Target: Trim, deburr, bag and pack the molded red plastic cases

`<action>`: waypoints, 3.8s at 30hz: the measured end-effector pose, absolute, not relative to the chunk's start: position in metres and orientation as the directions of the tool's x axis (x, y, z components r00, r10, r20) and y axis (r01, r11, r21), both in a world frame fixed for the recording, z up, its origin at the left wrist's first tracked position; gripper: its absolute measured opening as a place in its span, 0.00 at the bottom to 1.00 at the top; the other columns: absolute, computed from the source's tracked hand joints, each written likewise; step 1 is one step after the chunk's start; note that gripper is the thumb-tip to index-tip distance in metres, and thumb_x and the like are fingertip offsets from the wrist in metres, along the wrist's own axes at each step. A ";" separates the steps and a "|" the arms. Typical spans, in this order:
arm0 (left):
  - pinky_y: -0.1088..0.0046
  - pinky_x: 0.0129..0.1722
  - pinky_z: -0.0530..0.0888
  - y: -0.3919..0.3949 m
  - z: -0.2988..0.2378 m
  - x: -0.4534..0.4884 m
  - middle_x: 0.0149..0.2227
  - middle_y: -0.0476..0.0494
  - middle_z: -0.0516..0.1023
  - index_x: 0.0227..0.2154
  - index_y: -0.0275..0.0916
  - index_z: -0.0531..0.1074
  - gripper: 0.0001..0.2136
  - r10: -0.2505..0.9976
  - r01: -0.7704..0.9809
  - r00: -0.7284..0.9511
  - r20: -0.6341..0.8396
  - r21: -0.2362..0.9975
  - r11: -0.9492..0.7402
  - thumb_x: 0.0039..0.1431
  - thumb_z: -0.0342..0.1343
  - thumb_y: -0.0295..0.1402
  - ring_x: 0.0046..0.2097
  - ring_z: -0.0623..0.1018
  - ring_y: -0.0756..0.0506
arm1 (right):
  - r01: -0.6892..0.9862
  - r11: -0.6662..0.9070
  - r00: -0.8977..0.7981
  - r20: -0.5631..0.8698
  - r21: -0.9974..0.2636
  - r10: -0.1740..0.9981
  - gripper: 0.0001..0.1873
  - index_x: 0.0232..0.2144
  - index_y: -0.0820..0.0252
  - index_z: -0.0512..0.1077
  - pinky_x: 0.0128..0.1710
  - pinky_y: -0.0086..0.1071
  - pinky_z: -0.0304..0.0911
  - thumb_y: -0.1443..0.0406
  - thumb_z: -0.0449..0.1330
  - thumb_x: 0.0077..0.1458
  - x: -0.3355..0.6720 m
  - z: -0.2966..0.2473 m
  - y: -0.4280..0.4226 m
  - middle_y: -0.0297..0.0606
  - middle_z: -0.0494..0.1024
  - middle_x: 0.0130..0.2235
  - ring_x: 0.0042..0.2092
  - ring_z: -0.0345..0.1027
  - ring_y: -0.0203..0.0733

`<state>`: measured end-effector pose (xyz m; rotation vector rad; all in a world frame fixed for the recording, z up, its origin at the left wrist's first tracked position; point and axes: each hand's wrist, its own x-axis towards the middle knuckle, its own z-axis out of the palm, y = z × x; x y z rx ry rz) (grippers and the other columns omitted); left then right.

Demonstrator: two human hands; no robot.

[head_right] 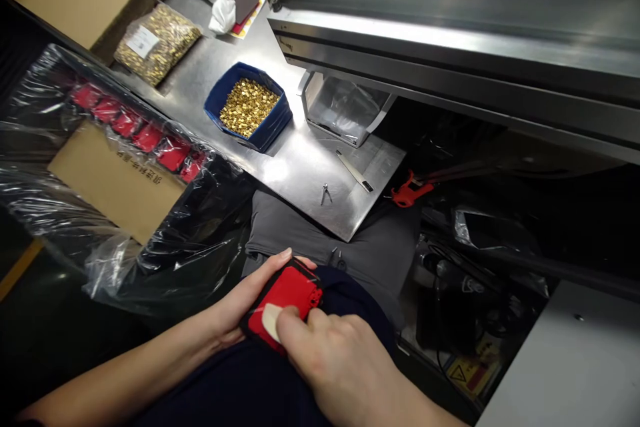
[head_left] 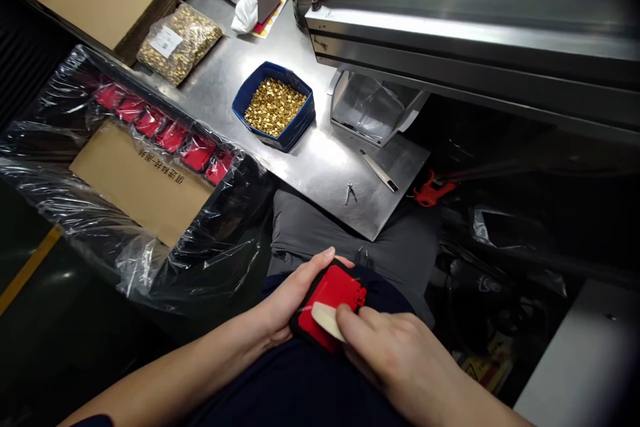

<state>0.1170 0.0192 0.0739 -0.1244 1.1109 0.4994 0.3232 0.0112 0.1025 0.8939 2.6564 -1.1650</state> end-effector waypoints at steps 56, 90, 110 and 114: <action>0.70 0.38 0.77 0.014 0.066 0.120 0.37 0.37 0.82 0.44 0.36 0.77 0.23 0.297 -0.535 0.401 -0.867 0.041 0.844 0.64 0.54 0.53 0.36 0.81 0.43 | 0.597 0.326 -0.786 -0.455 -0.733 0.419 0.03 0.40 0.53 0.60 0.27 0.30 0.51 0.68 0.52 0.66 0.323 0.113 0.036 0.28 0.75 0.31 0.27 0.68 0.36; 0.70 0.39 0.75 0.011 0.052 0.115 0.41 0.37 0.80 0.46 0.36 0.76 0.25 0.342 -0.587 0.414 -0.844 0.040 0.809 0.61 0.56 0.55 0.37 0.79 0.43 | 0.671 0.368 -0.713 -0.424 -0.643 0.558 0.05 0.45 0.52 0.61 0.24 0.30 0.53 0.66 0.47 0.70 0.313 0.107 0.022 0.29 0.76 0.30 0.25 0.73 0.37; 0.45 0.55 0.69 0.017 0.054 0.081 0.57 0.19 0.73 0.64 0.35 0.57 0.31 0.610 -0.753 0.394 -0.688 0.139 0.643 0.69 0.43 0.54 0.54 0.78 0.26 | 0.819 -0.095 -0.245 -0.495 -0.566 0.834 0.20 0.38 0.56 0.75 0.34 0.30 0.62 0.50 0.52 0.65 0.276 -0.030 0.150 0.38 0.81 0.37 0.38 0.75 0.43; 0.39 0.59 0.64 0.017 0.046 0.073 0.62 0.24 0.68 0.69 0.41 0.49 0.28 0.684 -0.793 0.299 -0.665 0.226 0.566 0.72 0.45 0.46 0.58 0.74 0.26 | 0.844 -0.020 -0.178 -0.316 -0.536 0.932 0.22 0.52 0.62 0.72 0.48 0.35 0.62 0.53 0.51 0.67 0.238 -0.020 0.185 0.48 0.78 0.49 0.51 0.71 0.49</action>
